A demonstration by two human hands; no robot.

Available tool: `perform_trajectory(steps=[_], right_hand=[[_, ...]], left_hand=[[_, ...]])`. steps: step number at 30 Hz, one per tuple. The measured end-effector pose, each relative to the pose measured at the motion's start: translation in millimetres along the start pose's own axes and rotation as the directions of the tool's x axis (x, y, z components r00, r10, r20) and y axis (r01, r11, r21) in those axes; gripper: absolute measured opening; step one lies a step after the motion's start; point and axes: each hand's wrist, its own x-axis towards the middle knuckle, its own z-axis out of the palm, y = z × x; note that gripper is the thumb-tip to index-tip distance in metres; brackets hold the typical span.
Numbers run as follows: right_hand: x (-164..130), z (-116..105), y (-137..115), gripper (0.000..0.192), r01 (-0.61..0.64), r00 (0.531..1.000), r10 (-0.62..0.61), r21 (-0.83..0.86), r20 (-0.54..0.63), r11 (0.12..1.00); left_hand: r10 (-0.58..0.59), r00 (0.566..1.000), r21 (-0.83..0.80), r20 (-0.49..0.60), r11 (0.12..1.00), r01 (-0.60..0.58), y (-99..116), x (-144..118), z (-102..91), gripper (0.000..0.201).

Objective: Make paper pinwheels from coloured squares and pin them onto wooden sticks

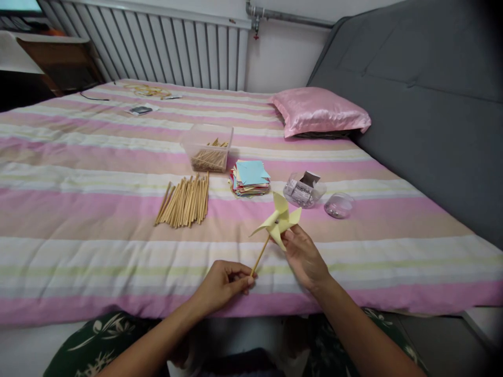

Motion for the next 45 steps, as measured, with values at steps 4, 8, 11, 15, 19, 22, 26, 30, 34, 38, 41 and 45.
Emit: perform_trajectory(steps=[4,8,11,15,19,22,26,30,34,38,41,45], right_hand=[[0.6,2.6,3.8,0.014,-0.036,0.993,0.043,0.065,-0.106,0.997],[1.1,4.4,4.9,0.016,0.004,0.988,0.013,0.11,-0.154,0.994],[1.2,4.2,3.6,0.016,0.022,0.986,-0.002,0.121,-0.167,0.992],[0.4,4.1,2.0,0.014,-0.002,0.987,0.019,0.11,-0.158,0.994],[-0.1,4.5,1.6,0.016,0.007,0.985,0.016,0.131,-0.174,0.991],[-0.1,3.8,2.3,0.018,0.028,0.98,-0.002,0.128,-0.2,0.991],[-0.8,3.3,2.7,0.023,0.045,0.975,-0.038,0.028,-0.219,0.999],[-2.0,5.3,2.2,0.02,0.058,0.971,-0.049,0.031,-0.233,0.998],[-2.6,7.2,2.1,0.018,0.07,0.968,-0.059,0.037,-0.242,0.997],[-3.0,7.8,2.9,0.015,0.086,0.962,-0.072,0.04,-0.263,0.996],[-3.1,7.9,4.0,0.017,0.095,0.959,-0.085,0.026,-0.269,0.995],[-2.6,7.6,5.3,0.018,0.097,0.959,-0.095,-0.003,-0.265,0.995]], left_hand=[[-0.01,1.0,0.082,0.021,0.997,0.008,1.8,0.3,-0.6,0.028],[-0.008,1.0,0.143,0.025,0.99,0.004,2.1,-1.0,-0.6,0.03],[-0.01,0.999,0.156,0.031,0.988,0.005,2.0,-2.0,0.0,0.031],[-0.007,0.999,0.15,0.045,0.989,0.0,1.3,-2.2,0.1,0.029],[-0.003,0.999,0.154,0.042,0.988,-0.003,0.7,-2.1,-0.2,0.029],[0.004,0.999,0.149,0.038,0.989,-0.01,1.6,-2.6,0.3,0.029],[0.021,1.0,0.158,0.021,0.987,-0.024,3.9,-3.6,1.1,0.028],[0.032,0.999,0.176,0.016,0.984,-0.034,5.3,-4.2,1.2,0.029],[0.041,0.999,0.196,0.014,0.98,-0.043,5.8,-4.1,1.0,0.029],[0.043,0.999,0.217,0.02,0.975,-0.046,4.8,-3.9,0.5,0.031],[0.04,0.999,0.226,0.026,0.973,-0.045,3.1,-4.0,-0.2,0.031],[0.038,0.999,0.243,0.026,0.969,-0.043,1.4,-4.0,-0.4,0.03]])
